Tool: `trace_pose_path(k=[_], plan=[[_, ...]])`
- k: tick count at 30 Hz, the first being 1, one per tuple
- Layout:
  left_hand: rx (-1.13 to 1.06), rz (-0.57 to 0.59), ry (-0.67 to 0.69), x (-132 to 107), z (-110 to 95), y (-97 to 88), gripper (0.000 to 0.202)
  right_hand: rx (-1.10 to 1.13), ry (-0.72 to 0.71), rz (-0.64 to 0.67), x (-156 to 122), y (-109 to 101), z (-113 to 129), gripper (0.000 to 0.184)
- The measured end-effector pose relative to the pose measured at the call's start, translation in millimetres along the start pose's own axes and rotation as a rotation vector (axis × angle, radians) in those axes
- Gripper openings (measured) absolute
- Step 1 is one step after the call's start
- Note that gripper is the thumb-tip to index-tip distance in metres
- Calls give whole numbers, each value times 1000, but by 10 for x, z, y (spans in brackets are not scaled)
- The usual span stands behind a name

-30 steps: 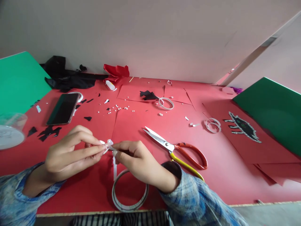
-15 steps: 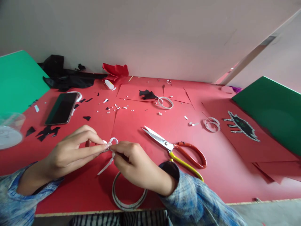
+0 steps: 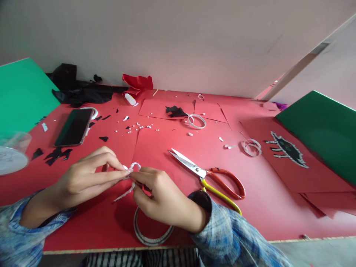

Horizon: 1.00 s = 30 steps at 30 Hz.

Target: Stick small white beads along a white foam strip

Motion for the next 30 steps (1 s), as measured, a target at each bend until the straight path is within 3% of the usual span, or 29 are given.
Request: trace_pose_path(k=[12,25,30], plan=[[-8,-140,-14,-5,-63,-40,29,444,236,4,24,-58,-85,29],[24,-232,-55,-14,-105,-1,29,396,216,-25,12,-29,-92,23],[195,-233,2,-39,-128,-7,28,403,248,-36,13,-51,-88,24]])
Point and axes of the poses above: each hand's wrist, its own x-axis towards the middle knuckle, its own y-axis out of the palm, z = x × y, the point moved 4 cm from there along x, towards the middle knuckle
